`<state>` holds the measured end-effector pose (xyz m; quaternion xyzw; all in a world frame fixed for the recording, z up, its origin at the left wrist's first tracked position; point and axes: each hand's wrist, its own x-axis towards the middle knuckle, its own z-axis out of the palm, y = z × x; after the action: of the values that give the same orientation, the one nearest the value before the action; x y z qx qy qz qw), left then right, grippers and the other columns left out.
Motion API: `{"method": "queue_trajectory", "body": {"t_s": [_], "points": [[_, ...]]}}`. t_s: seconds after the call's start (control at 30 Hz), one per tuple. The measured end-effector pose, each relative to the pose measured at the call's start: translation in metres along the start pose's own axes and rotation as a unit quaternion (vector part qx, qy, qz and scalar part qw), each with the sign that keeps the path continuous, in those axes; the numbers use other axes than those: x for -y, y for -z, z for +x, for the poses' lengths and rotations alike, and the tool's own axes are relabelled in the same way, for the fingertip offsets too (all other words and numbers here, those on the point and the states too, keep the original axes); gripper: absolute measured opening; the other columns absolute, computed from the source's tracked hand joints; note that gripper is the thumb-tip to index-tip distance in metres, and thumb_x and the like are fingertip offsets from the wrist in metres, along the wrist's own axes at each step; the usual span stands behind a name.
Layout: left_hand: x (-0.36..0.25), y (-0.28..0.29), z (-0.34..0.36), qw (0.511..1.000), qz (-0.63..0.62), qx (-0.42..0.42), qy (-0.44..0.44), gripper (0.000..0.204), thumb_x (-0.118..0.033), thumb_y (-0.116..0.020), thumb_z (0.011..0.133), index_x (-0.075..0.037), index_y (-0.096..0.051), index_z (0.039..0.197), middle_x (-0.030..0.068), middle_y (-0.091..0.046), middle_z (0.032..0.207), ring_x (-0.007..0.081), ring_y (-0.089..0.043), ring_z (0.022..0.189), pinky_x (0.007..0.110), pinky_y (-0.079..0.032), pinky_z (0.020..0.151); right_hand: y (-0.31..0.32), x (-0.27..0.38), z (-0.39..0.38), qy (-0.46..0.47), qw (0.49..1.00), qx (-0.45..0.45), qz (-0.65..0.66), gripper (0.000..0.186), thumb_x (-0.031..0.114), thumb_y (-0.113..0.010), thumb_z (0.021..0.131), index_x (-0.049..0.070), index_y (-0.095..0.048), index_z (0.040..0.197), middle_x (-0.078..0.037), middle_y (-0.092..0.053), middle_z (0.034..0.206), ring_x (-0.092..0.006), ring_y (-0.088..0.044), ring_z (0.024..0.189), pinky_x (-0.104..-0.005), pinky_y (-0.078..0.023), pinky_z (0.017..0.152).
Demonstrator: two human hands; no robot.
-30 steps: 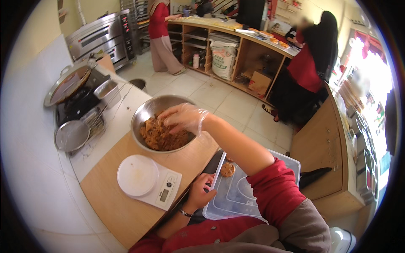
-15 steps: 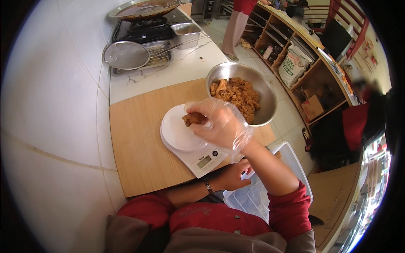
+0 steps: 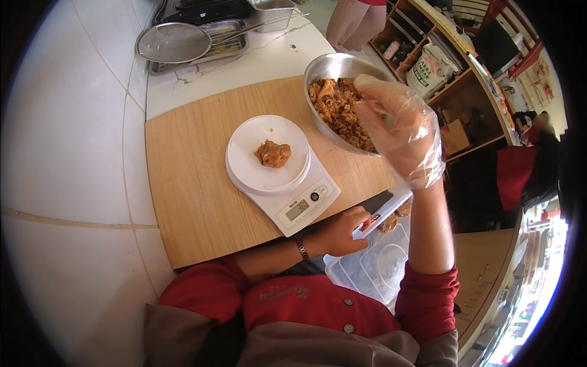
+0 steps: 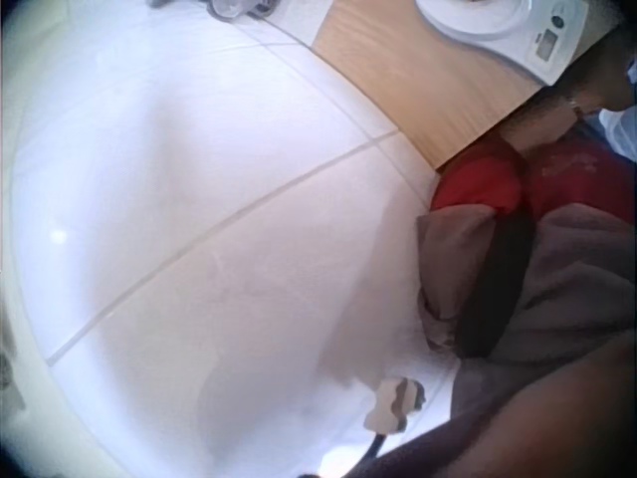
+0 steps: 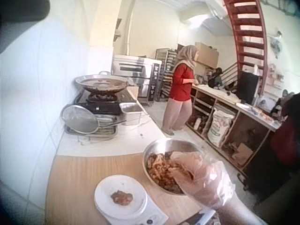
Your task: The person prepares cookies by taking portions of dough from a metal bowl, weighing them on a digital scale, and then placing the dough balls into a clear plastic container and pressing them flat.
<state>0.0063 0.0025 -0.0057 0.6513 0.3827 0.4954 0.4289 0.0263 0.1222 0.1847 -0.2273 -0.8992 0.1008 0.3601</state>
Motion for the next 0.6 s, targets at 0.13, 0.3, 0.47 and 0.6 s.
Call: {"method": "queue_trajectory", "body": {"t_s": [0.13,0.3,0.47,0.6], "points": [[0.001,0.0,0.0,1.0,0.0,0.001,-0.01,0.037,-0.012,-0.065,0.069,-0.003,-0.054,0.103,0.006,-0.049,0.09,0.0179,-0.051,0.079,0.03,-0.046,0.063,0.011,-0.023,-0.009,-0.021,0.98,0.125,-0.152,0.028,0.014,-0.065,0.078,0.006,-0.066,0.105,-0.019,-0.064,0.094,-0.0345,-0.061,0.086,-0.0403,-0.049,0.077],[0.0,0.001,0.001,1.0,0.021,0.005,-0.007,0.039,-0.012,-0.065,0.069,-0.004,-0.054,0.105,0.0063,-0.049,0.09,0.0192,-0.052,0.079,0.03,-0.046,0.064,0.002,-0.046,-0.008,-0.074,0.946,0.294,-0.112,0.026,0.021,-0.067,0.071,0.004,-0.069,0.09,-0.019,-0.063,0.083,-0.0356,-0.06,0.084,-0.0436,-0.047,0.078],[-0.003,0.002,0.0,1.0,0.014,0.001,0.003,0.027,-0.012,-0.065,0.068,-0.005,-0.05,0.089,0.007,-0.049,0.089,0.0202,-0.052,0.078,0.031,-0.046,0.064,-0.005,-0.05,0.002,-0.042,0.937,0.308,-0.162,0.025,0.021,-0.068,0.067,0.004,-0.069,0.084,-0.019,-0.063,0.081,-0.0357,-0.06,0.083,-0.0425,-0.047,0.077],[0.0,0.0,0.0,1.0,0.003,-0.003,0.005,0.026,-0.011,-0.065,0.068,-0.005,-0.05,0.089,0.0069,-0.049,0.089,0.0199,-0.052,0.078,0.031,-0.046,0.064,-0.008,-0.054,0.005,-0.066,0.931,0.321,-0.163,0.022,0.019,-0.067,0.065,0.004,-0.069,0.081,-0.018,-0.063,0.078,-0.0353,-0.06,0.083,-0.0425,-0.047,0.077]]}}
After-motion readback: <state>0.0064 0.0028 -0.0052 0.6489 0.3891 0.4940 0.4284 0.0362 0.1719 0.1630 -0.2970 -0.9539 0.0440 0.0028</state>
